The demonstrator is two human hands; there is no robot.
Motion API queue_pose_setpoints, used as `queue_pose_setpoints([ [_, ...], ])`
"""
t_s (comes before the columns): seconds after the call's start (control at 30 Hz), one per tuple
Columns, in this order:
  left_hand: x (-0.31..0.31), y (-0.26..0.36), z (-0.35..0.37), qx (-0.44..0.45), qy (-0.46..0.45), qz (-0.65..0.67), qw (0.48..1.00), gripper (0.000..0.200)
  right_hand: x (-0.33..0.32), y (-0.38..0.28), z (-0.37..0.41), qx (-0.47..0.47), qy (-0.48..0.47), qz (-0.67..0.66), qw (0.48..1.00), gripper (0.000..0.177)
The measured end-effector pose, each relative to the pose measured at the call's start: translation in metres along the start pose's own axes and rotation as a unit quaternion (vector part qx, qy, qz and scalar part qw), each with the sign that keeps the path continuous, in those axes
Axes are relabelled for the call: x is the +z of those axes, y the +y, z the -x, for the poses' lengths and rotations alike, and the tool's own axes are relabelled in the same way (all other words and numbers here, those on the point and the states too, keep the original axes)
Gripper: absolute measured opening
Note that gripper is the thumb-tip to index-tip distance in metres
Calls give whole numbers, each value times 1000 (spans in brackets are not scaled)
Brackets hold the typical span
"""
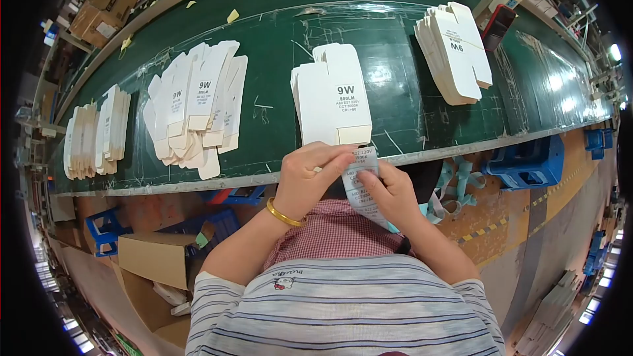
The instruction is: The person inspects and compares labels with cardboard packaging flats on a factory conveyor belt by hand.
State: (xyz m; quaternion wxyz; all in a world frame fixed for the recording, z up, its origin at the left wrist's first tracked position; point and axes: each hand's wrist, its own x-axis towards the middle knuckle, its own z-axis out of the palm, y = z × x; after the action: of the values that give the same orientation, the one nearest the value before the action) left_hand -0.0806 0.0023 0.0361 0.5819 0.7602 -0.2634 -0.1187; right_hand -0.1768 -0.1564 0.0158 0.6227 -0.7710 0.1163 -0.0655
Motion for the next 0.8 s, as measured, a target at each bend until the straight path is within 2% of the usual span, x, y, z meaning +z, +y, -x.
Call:
queue_pose_setpoints([
  [0.07,-1,-6,-6,1,-4,-21,1000,18,0,4,-7,27,0,43,999,23],
  [0.13,-5,-11,-13,-1,-27,-50,998,22,6,6,-13,57,14,11,998,25],
  [0.27,-15,-27,-29,-42,18,14,999,32,12,5,-31,125,40,-37,991,32],
  [0.37,-34,-48,-43,101,17,-148,984,27,12,9,-50,177,46,-75,980,32],
  [0.5,-37,-59,-54,164,-42,-217,961,27,10,9,-74,274,42,-110,955,31],
  [0.53,-36,-63,-56,182,-49,-219,957,33,10,11,-79,288,38,-124,949,30],
  [0.63,-38,-61,-59,183,-97,-233,950,38,11,18,-85,323,35,-152,933,29],
  [0.8,-34,-62,-63,176,-96,-249,948,42,9,14,-90,353,30,-158,922,28],
])
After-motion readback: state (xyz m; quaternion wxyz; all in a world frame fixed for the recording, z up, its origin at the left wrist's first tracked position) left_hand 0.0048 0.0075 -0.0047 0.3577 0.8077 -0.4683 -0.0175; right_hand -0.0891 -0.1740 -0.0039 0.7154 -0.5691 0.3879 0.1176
